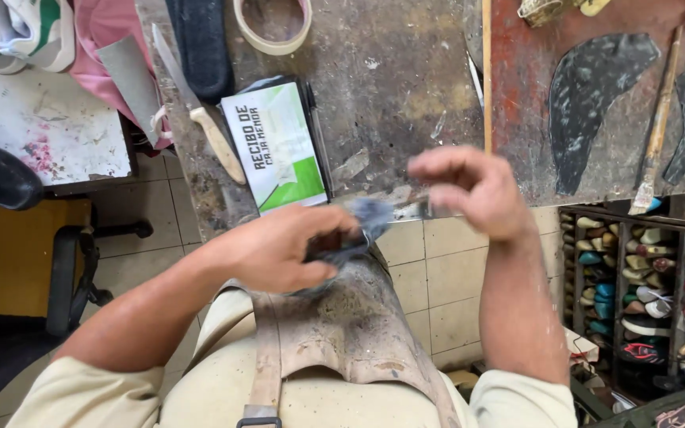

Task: The person applies a liquid substance to a black leather piece using a brush. They repeatedly dip the brush into a container and spread the liquid across the leather surface. The person also handles a smaller leather piece and a shoe, applying the liquid to them as well.

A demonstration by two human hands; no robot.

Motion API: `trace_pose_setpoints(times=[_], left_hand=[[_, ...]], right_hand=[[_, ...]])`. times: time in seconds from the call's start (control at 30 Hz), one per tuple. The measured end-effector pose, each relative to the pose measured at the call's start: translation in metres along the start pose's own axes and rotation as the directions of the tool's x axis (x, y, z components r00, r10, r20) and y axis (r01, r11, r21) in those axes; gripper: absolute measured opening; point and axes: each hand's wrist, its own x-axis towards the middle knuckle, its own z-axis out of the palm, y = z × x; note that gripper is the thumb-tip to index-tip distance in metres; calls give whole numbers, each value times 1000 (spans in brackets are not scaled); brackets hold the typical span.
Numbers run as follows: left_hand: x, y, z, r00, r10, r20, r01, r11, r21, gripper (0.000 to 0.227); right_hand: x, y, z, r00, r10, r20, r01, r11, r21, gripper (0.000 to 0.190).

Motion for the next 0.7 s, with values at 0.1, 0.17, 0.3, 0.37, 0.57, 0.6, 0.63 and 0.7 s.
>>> trace_pose_setpoints(times=[0.1, 0.17, 0.3, 0.37, 0.57, 0.6, 0.63, 0.7], left_hand=[[-9, -6, 18, 995, 65, -74, -79, 976, -201, 41], [-12, 2, 31, 1000, 8, -28, -8, 1000, -17, 46], [-15, 2, 57, 988, 7, -157, -13, 999, -34, 43], [-21, 7, 65, 959, 87, -271, -67, 994, 81, 35], [-56, -8, 89, 781, 93, -617, -49, 995, 89, 40], [-55, -5, 91, 772, 95, -628, -50, 995, 88, 40], [-56, -1, 95, 746, 44, -665, -60, 998, -2, 33], [-53, 7, 103, 708, -7, -706, -75, 994, -85, 25]], right_hand=[[49, 19, -27, 981, -103, -164, 34, 925, -378, 22], [90, 29, -37, 955, -131, -265, -108, 679, -726, 39], [138, 62, -47, 989, -44, -142, -104, 476, -873, 56], [132, 49, -22, 952, 301, -58, -126, 211, -969, 122], [-4, 0, 21, 491, 220, 843, 533, 690, -490, 91], [-3, 1, 15, 480, 222, 849, 541, 687, -485, 91], [-2, 3, 9, 500, 68, 863, 544, 751, -375, 72], [27, 7, -7, 504, -91, 859, 559, 792, -244, 70]])
